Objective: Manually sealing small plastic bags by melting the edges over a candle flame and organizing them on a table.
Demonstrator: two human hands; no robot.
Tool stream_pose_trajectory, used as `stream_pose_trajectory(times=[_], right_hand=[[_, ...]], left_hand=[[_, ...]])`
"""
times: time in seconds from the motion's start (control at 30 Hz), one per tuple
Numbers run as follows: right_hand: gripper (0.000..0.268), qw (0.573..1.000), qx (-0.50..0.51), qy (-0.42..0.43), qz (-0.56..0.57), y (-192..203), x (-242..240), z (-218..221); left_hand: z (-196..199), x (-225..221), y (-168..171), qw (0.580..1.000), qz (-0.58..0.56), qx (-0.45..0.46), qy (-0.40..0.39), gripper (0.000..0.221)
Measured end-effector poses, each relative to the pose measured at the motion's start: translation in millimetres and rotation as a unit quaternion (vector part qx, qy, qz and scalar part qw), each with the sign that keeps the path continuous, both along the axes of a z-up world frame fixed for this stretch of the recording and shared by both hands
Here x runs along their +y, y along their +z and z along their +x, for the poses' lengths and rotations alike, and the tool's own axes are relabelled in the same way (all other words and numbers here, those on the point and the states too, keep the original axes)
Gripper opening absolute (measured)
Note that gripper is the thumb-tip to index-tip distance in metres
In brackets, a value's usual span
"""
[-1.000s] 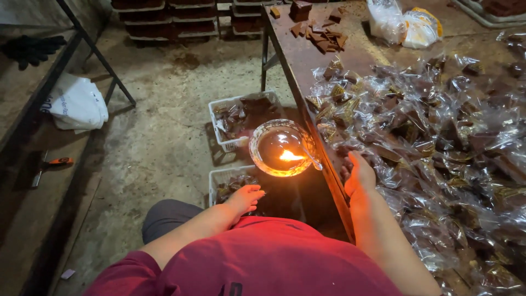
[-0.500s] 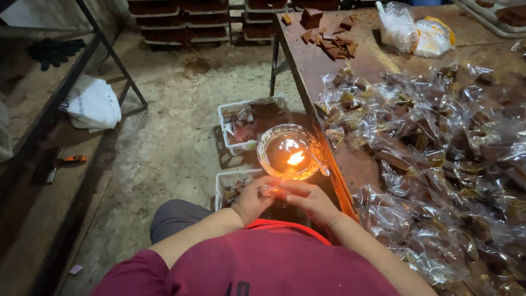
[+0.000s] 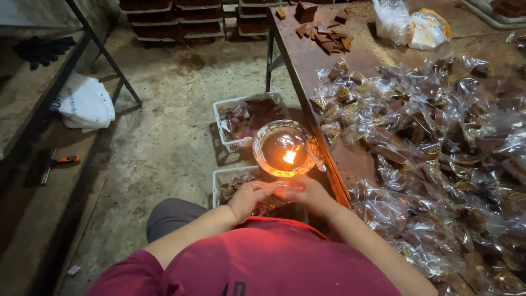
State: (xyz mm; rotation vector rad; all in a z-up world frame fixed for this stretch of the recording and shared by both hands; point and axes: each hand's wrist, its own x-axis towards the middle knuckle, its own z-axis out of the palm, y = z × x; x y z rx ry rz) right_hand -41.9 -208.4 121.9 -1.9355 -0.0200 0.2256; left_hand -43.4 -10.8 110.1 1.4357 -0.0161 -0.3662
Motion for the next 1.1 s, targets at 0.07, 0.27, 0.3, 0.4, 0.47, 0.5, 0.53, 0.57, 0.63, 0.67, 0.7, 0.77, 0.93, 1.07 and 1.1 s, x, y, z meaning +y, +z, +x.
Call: stream_pose_trajectory(times=[0.07, 0.27, 0.3, 0.4, 0.47, 0.5, 0.53, 0.57, 0.63, 0.67, 0.7, 0.77, 0.93, 1.07, 1.1], right_hand=[[0.031, 0.999, -0.012, -0.025, -0.015, -67, -22, 22], [0.031, 0.986, 0.113, -0.077, 0.091, -34, -13, 14], [0.021, 0.953, 0.166, -0.098, 0.234, -34, -6, 9], [0.018, 0.923, 0.163, -0.15, 0.316, -30, -4, 11], [0.017, 0.893, 0.158, -0.192, 0.375, -27, -8, 15], [0.018, 0.858, 0.15, -0.233, 0.432, -25, -11, 17], [0.018, 0.858, 0.15, -0.234, 0.431, -30, -19, 22], [0.021, 0.852, 0.124, -0.253, 0.441, -35, -28, 26], [0.026, 0.845, 0.098, -0.273, 0.449, -36, -32, 25], [0.039, 0.873, 0.103, -0.207, 0.428, -32, -27, 20], [0.053, 0.897, 0.107, -0.14, 0.405, -27, -22, 16], [0.047, 0.911, 0.141, -0.121, 0.367, 1, -7, 0], [0.04, 0.921, 0.08, -0.171, 0.341, -16, -25, 23], [0.036, 0.906, 0.059, -0.273, 0.317, -19, -42, 29], [0.035, 0.901, 0.073, -0.292, 0.313, -22, -43, 31]], left_hand=[[11, 4, -26, 0.996, 0.085, -0.017, 0.018, 0.021], [22, -5, -49, 0.986, 0.155, -0.067, -0.01, 0.033], [15, -10, -40, 0.991, 0.085, -0.083, -0.053, 0.055], [13, -3, -25, 0.91, 0.322, -0.145, -0.219, 0.086], [13, -2, -21, 0.905, 0.333, -0.109, -0.24, 0.077], [14, -3, -18, 0.899, 0.343, -0.075, -0.261, 0.069], [18, -3, -28, 0.899, 0.342, -0.075, -0.262, 0.069], [21, -3, -37, 0.913, 0.315, -0.063, -0.25, 0.073], [22, -5, -46, 0.926, 0.287, -0.052, -0.239, 0.077], [20, -6, -44, 0.941, 0.252, -0.049, -0.221, 0.069], [20, -8, -41, 0.954, 0.217, -0.048, -0.202, 0.062], [26, -17, -58, 0.961, 0.159, -0.037, -0.225, 0.065], [36, -22, -89, 0.962, 0.113, -0.004, -0.247, 0.06], [40, -23, -74, 0.987, -0.002, 0.063, -0.147, 0.031], [40, -24, -72, 0.987, -0.05, 0.104, -0.108, 0.029]])
